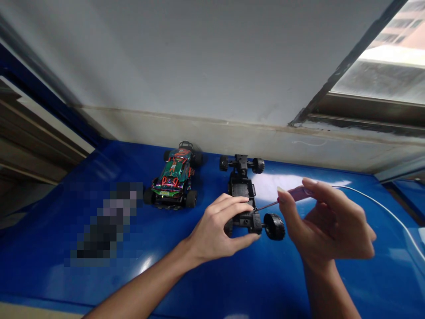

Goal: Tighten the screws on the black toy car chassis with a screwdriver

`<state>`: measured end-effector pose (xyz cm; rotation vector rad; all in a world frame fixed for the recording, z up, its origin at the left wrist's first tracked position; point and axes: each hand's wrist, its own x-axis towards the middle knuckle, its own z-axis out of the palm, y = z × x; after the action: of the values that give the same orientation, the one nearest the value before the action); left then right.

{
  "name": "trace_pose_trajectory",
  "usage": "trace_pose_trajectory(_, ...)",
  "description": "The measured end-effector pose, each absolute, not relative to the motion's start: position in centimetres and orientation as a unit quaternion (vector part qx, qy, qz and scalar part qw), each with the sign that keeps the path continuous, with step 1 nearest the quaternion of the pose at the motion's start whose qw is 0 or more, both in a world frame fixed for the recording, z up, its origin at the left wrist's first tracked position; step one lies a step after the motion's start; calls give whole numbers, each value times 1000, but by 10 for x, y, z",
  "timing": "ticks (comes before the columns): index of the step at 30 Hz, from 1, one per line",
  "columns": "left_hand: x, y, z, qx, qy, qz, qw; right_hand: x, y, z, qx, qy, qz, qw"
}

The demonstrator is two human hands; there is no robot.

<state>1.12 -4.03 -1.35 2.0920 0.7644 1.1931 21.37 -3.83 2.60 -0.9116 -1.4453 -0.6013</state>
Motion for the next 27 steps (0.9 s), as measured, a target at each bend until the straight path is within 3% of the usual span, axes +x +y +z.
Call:
trace_pose_trajectory(6, 11, -39, -12, 796, 280, 445, 300, 214, -38, 31, -372, -666, -251, 596)
trace_pose_trajectory(12, 10, -39, -13, 795, 285, 442, 304, 217, -35, 34, -406, -576, -269, 657)
trace_pose_trajectory(18, 10, -40, -13, 795, 294, 437, 302, 215, -35, 35, -386, -633, -230, 631)
trace_pose_trajectory(23, 9, -40, -13, 801, 298, 430, 292, 211, -37, 33, -380, -602, -263, 652)
trace_pose_trajectory(27, 9, -40, -13, 801, 296, 428, 296, 204, -41, 37, -364, -672, -250, 594)
